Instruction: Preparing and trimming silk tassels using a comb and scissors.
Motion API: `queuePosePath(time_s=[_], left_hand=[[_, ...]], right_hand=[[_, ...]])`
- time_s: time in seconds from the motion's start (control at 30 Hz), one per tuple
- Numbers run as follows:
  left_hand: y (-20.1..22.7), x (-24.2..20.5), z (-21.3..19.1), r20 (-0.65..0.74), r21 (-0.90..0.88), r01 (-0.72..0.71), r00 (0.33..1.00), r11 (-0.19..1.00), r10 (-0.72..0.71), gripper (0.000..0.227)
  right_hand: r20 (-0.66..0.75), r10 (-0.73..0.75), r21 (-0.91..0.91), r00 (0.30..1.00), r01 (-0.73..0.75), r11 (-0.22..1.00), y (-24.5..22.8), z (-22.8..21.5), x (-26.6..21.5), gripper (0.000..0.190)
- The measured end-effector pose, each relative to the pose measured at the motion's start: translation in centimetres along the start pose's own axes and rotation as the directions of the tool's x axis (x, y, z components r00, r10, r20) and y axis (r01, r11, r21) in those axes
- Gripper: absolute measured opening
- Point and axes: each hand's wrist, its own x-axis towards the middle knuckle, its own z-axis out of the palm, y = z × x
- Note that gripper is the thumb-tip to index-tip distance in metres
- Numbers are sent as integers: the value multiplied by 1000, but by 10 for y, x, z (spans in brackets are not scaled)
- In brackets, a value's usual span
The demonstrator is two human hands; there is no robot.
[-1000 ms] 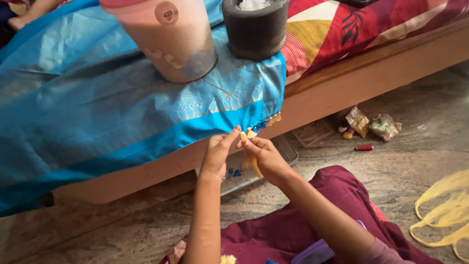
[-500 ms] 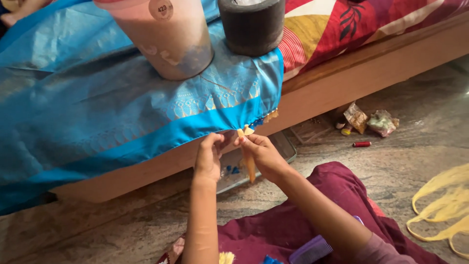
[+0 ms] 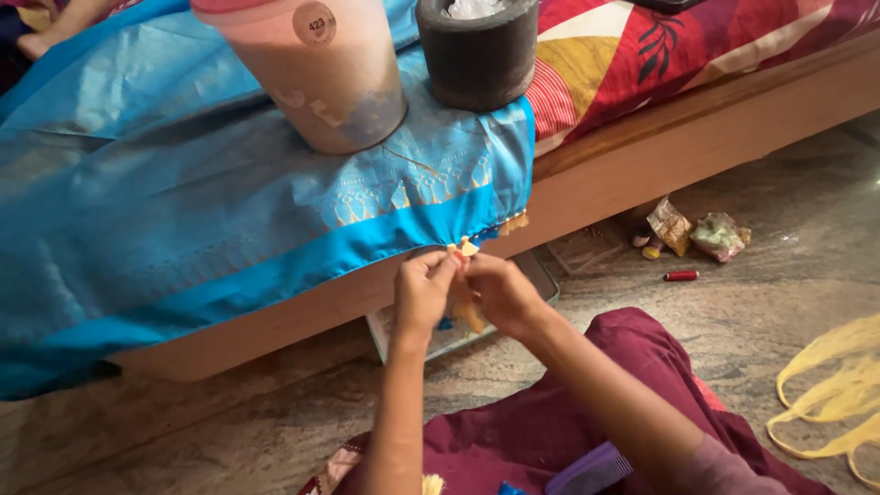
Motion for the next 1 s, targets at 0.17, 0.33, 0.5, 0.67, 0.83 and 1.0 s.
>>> queuePosePath(time_s=[0.17,0.33,0.5,0.67,0.83,1.0], left_hand=[[8,-23,7,-60,812,-343,756,472,652,16],[18,-16,12,-256,764,-82,872,640,417,33],[-4,11,-11,-28,-232,-49,999,972,44,27],[-4,14,-6,-33,-290,64,997,955,-77,25],[-12,19,0,-78,-300,63,993,952,-90,20],[-34,26,-5,-111,-281,-10,994,960,-23,21]], right_hand=[[-85,31,81,996,-24,996,-14,15,15,20],[-168,-305,-376,937,225,899,-1,23,6,20],[-95,-350,-410,932,284,867,35,-5,14,24],[0,-415,-406,910,380,831,40,-15,16,23],[230,-604,-866,763,443,231,19,-19,-14,18],[442,-34,-890,896,434,-138,142,-244,-50,19]])
